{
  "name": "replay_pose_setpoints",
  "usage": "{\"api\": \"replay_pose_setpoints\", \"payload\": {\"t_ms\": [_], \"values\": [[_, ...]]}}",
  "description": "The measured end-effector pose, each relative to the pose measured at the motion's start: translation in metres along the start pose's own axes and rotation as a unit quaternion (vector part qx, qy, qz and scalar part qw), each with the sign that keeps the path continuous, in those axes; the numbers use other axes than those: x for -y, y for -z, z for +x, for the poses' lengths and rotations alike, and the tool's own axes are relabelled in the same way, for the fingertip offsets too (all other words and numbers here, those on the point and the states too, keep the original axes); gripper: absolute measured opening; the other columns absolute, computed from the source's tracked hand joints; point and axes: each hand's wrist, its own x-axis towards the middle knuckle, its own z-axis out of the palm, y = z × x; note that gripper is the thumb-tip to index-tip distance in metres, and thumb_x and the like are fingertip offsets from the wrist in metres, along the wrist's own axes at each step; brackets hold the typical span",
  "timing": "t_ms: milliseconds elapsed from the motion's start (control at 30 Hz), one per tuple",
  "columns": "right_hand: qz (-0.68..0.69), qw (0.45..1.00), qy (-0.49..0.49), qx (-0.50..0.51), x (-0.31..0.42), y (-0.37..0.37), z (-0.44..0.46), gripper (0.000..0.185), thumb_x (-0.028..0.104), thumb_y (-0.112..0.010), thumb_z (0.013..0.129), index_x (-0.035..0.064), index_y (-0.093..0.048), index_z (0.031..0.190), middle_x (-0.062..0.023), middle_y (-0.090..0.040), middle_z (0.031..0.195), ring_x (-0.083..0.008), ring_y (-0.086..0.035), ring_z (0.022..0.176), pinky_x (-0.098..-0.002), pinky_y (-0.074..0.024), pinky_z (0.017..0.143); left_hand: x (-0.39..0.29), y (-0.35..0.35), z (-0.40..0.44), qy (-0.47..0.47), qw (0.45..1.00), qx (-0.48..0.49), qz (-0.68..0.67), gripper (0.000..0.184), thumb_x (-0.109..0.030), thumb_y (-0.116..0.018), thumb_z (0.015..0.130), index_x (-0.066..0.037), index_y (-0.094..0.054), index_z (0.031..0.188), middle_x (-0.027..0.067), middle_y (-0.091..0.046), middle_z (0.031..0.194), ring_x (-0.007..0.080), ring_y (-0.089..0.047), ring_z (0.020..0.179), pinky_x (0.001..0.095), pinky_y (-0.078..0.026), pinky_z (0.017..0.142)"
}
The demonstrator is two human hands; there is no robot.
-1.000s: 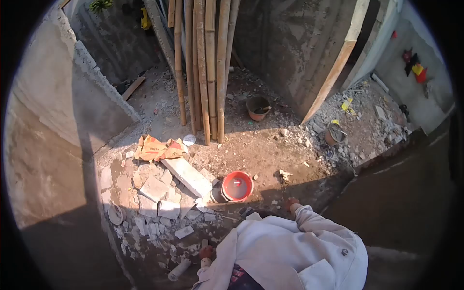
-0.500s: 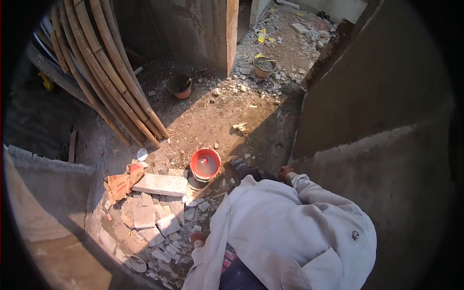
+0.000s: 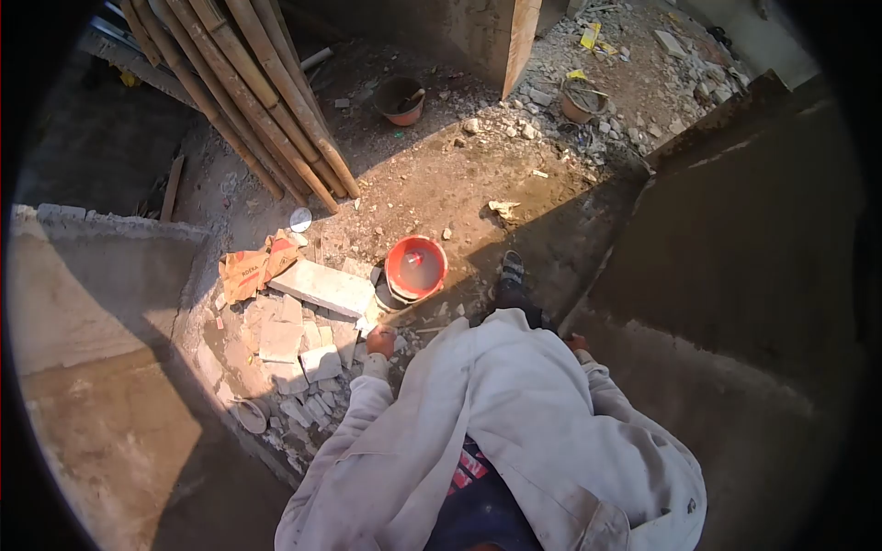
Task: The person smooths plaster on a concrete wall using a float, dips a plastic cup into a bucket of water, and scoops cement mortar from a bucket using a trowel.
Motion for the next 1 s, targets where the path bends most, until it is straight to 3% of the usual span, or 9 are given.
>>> {"api": "replay_pose_setpoints", "payload": {"t_ms": [167, 267, 400, 433, 533, 633, 667, 867, 1000], "values": [[0.004, 1.000, 0.002, 0.007, -0.017, 0.021, 0.099, 0.030, 0.024, -0.067, 0.075, 0.0113, -0.072, 0.102, -0.0151, -0.069, 0.106, -0.0301, -0.068, 0.095, -0.0401, -0.0537, 0.087, -0.081, -0.043, 0.004, -0.011, 0.987, 0.012, 0.162, 0.027, -0.030, -0.061, 0.078, -0.006, -0.068, 0.089, 0.0170, -0.069, 0.088, 0.0310, -0.066, 0.086, 0.0394, -0.051, 0.078], [0.111, 0.990, -0.075, 0.052, 0.049, 0.116, 0.099, 0.041, 0.031, -0.068, 0.074, 0.0035, -0.068, 0.105, -0.0187, -0.068, 0.108, -0.0297, -0.065, 0.104, -0.0394, -0.0498, 0.092, -0.107, -0.064, 0.027, 0.014, 0.982, 0.037, 0.187, 0.030, -0.034, -0.058, 0.082, -0.006, -0.067, 0.086, 0.0190, -0.067, 0.086, 0.0361, -0.064, 0.087, 0.0439, -0.050, 0.077], [0.258, 0.957, -0.126, 0.030, 0.040, 0.135, 0.183, 0.026, 0.019, -0.064, 0.078, 0.0068, -0.070, 0.101, -0.0148, -0.070, 0.101, -0.0281, -0.070, 0.086, -0.0399, -0.0587, 0.075, -0.126, -0.076, 0.070, -0.064, 0.958, 0.048, 0.274, 0.033, -0.039, -0.055, 0.084, -0.008, -0.067, 0.090, 0.0210, -0.067, 0.091, 0.0396, -0.063, 0.091, 0.0468, -0.049, 0.077], [0.243, 0.963, -0.111, 0.021, 0.055, 0.156, 0.182, 0.026, 0.019, -0.064, 0.078, 0.0067, -0.070, 0.100, -0.0147, -0.070, 0.100, -0.0276, -0.070, 0.086, -0.0394, -0.0580, 0.076, -0.180, -0.075, 0.057, 0.008, 0.977, 0.037, 0.211, 0.028, -0.030, -0.060, 0.080, -0.007, -0.068, 0.092, 0.0187, -0.068, 0.094, 0.0342, -0.066, 0.088, 0.0411, -0.051, 0.078], [0.112, 0.993, -0.020, -0.040, 0.076, 0.185, 0.208, 0.027, 0.020, -0.065, 0.076, 0.0059, -0.071, 0.098, -0.0139, -0.071, 0.096, -0.0252, -0.069, 0.087, -0.0372, -0.0544, 0.080, -0.198, -0.070, 0.092, -0.030, 0.995, 0.037, 0.090, 0.015, -0.016, -0.063, 0.078, -0.006, -0.067, 0.088, 0.0115, -0.070, 0.082, 0.0241, -0.068, 0.079, 0.0337, -0.053, 0.073], [0.035, 0.997, 0.039, -0.051, 0.077, 0.194, 0.241, 0.027, 0.021, -0.066, 0.076, 0.0053, -0.071, 0.098, -0.0137, -0.071, 0.096, -0.0243, -0.068, 0.089, -0.0369, -0.0525, 0.082, -0.205, -0.082, 0.126, -0.069, 0.991, -0.046, 0.107, 0.009, -0.016, -0.060, 0.082, -0.008, -0.064, 0.085, 0.0112, -0.068, 0.081, 0.0261, -0.067, 0.078, 0.0372, -0.052, 0.071], [0.025, 0.997, 0.050, -0.044, 0.081, 0.199, 0.248, 0.028, 0.021, -0.066, 0.076, 0.0053, -0.072, 0.098, -0.0137, -0.071, 0.096, -0.0244, -0.068, 0.090, -0.0371, -0.0522, 0.083, -0.215, -0.083, 0.129, -0.053, 0.998, -0.042, 0.010, 0.009, -0.016, -0.060, 0.081, -0.008, -0.064, 0.084, 0.0122, -0.068, 0.084, 0.0290, -0.066, 0.080, 0.0388, -0.051, 0.072], [-0.074, 0.986, 0.107, 0.105, 0.083, 0.225, 0.278, 0.027, 0.020, -0.063, 0.078, 0.0079, -0.069, 0.102, -0.0105, -0.071, 0.094, -0.0233, -0.069, 0.085, -0.0374, -0.0542, 0.074, -0.160, -0.113, 0.185, 0.040, 0.995, -0.073, 0.062, 0.009, -0.014, -0.061, 0.080, -0.009, -0.063, 0.086, 0.0122, -0.068, 0.088, 0.0314, -0.065, 0.087, 0.0390, -0.051, 0.078], [0.004, 0.977, 0.025, 0.213, 0.195, 0.244, 0.245, 0.023, 0.010, -0.056, 0.087, 0.0040, -0.064, 0.108, -0.0083, -0.067, 0.093, -0.0170, -0.067, 0.076, -0.0299, -0.0555, 0.063, -0.084, -0.141, 0.235, 0.125, 0.987, -0.088, 0.055, 0.015, -0.013, -0.062, 0.080, -0.008, -0.061, 0.093, 0.0127, -0.066, 0.089, 0.0314, -0.064, 0.087, 0.0391, -0.051, 0.078]]}}
